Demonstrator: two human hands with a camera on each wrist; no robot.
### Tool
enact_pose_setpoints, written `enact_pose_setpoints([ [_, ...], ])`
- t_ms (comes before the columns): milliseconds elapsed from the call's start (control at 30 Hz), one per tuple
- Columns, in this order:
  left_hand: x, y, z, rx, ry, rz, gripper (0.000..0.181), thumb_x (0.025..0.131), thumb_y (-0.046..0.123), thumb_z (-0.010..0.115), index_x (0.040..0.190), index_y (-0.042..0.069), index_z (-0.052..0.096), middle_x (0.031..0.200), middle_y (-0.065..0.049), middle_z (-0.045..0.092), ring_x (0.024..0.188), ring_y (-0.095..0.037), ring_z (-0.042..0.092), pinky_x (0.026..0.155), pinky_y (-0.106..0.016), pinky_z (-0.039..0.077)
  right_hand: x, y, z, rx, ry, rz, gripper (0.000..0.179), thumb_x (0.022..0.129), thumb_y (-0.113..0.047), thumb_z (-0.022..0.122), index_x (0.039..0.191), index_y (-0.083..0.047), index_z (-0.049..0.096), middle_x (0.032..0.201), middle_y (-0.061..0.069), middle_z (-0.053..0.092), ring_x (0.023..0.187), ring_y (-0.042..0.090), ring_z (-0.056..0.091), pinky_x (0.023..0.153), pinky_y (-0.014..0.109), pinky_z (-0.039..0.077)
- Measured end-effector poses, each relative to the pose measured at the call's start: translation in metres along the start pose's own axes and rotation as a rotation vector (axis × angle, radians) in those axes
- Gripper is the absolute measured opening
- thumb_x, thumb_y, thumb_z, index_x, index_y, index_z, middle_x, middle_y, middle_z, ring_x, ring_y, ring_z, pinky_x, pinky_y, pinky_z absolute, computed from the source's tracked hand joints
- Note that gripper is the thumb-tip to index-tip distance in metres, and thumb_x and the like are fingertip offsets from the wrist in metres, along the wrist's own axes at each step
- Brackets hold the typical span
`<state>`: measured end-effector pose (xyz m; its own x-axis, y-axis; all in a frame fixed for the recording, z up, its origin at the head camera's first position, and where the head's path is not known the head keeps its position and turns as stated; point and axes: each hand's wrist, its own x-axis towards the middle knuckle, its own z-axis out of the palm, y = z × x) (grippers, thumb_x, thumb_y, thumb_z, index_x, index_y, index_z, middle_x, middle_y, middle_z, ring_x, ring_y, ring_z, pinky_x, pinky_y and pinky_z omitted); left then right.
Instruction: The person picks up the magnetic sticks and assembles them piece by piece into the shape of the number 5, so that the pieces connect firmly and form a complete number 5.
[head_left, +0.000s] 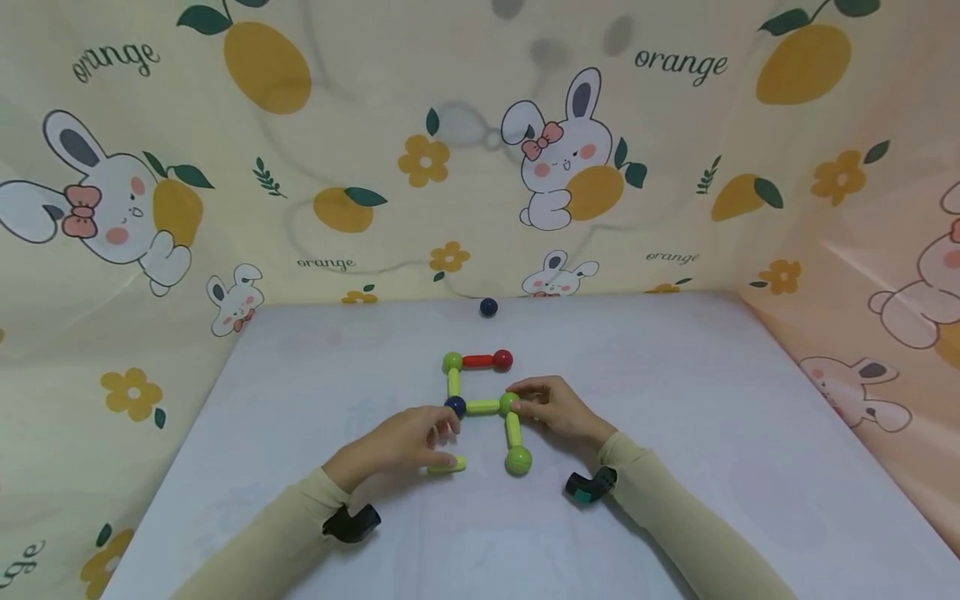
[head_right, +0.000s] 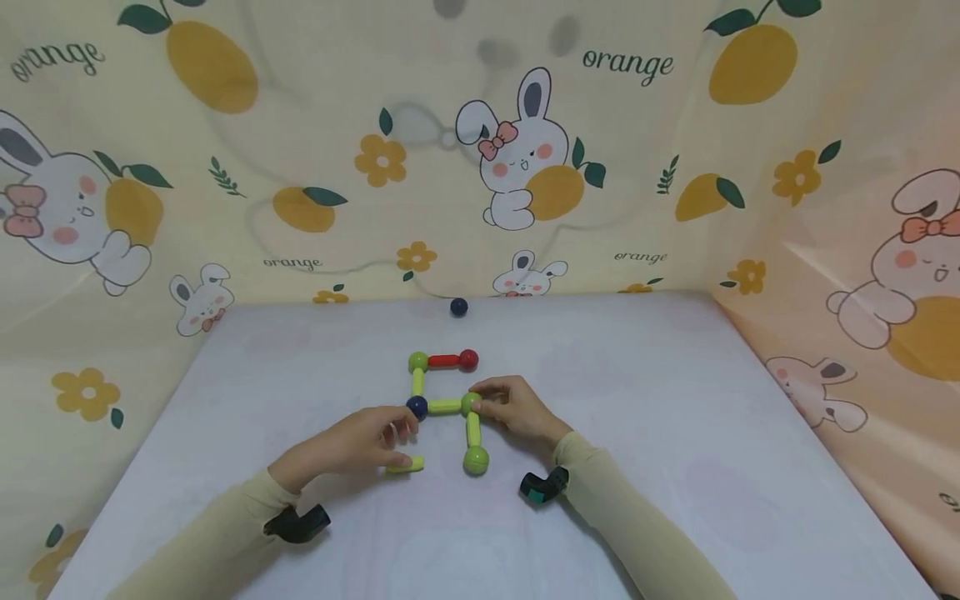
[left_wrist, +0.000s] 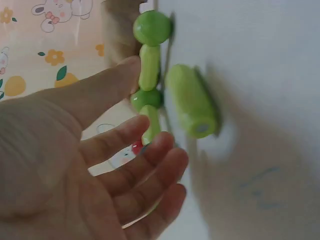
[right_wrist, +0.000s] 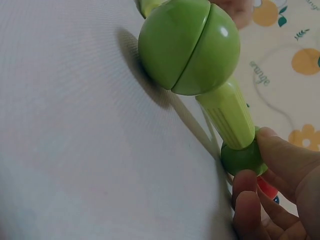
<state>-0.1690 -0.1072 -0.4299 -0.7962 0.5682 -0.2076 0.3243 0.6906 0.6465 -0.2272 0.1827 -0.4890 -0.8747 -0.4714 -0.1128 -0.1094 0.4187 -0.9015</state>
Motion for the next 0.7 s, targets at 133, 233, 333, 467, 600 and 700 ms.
enact_pose_setpoints([
  [133,-0.003,-0.004,0.008,0.043,-0.048,0.028,0.037,0.08,0.018,0.086,0.107,0.012,0.061,0.095,-0.003,0.062,0.084,-0.015,0.054,0.072,-0.027,0.045,-0.001,-0.001,0.001,-0.009,0.0,0.016,0.04,0.097,-0.022,0.069,0.132,-0.004,0.064,0.112,0.014,0.068,0.07,0.017,0.054,0.058,0.023,0.047],
  [233,-0.002,-0.006,0.013,0.07,-0.048,0.04,0.035,0.08,0.016,0.086,0.103,0.013,0.06,0.093,-0.001,0.06,0.083,-0.014,0.054,0.073,-0.028,0.045,-0.003,-0.003,0.002,-0.022,-0.004,0.023,0.043,0.097,-0.024,0.069,0.135,-0.004,0.062,0.123,0.015,0.066,0.074,0.018,0.055,0.061,0.024,0.049],
  [333,-0.001,-0.008,0.014,0.082,-0.03,0.031,0.03,0.081,0.014,0.084,0.101,0.015,0.061,0.091,0.002,0.058,0.083,-0.013,0.052,0.074,-0.028,0.045,-0.006,-0.007,0.001,-0.044,-0.01,0.005,0.048,0.097,-0.025,0.069,0.139,-0.006,0.058,0.134,0.016,0.062,0.077,0.018,0.056,0.064,0.024,0.05],
  [467,0.001,-0.008,0.014,0.084,-0.029,0.03,0.022,0.085,0.01,0.08,0.097,0.015,0.062,0.086,0.003,0.056,0.08,-0.013,0.05,0.072,-0.027,0.043,-0.014,-0.011,0.0,-0.067,-0.012,-0.009,0.056,0.096,-0.025,0.07,0.146,-0.009,0.051,0.139,0.019,0.057,0.075,0.016,0.056,0.067,0.024,0.05],
  [600,0.002,-0.007,0.016,0.076,-0.023,0.038,0.016,0.088,0.01,0.076,0.095,0.016,0.063,0.085,0.004,0.056,0.08,-0.011,0.05,0.071,-0.026,0.043,-0.026,-0.008,0.0,-0.025,-0.032,-0.045,0.069,0.094,-0.022,0.073,0.153,-0.013,0.038,0.129,0.021,0.056,0.076,0.015,0.056,0.07,0.024,0.049],
  [700,0.005,-0.005,0.02,0.045,-0.002,0.049,0.015,0.089,0.011,0.074,0.096,0.017,0.062,0.087,0.005,0.058,0.081,-0.011,0.052,0.073,-0.026,0.045,-0.037,-0.005,-0.001,0.028,-0.094,-0.089,0.071,0.093,-0.019,0.074,0.152,-0.015,0.034,0.116,0.019,0.056,0.077,0.013,0.055,0.071,0.023,0.049],
])
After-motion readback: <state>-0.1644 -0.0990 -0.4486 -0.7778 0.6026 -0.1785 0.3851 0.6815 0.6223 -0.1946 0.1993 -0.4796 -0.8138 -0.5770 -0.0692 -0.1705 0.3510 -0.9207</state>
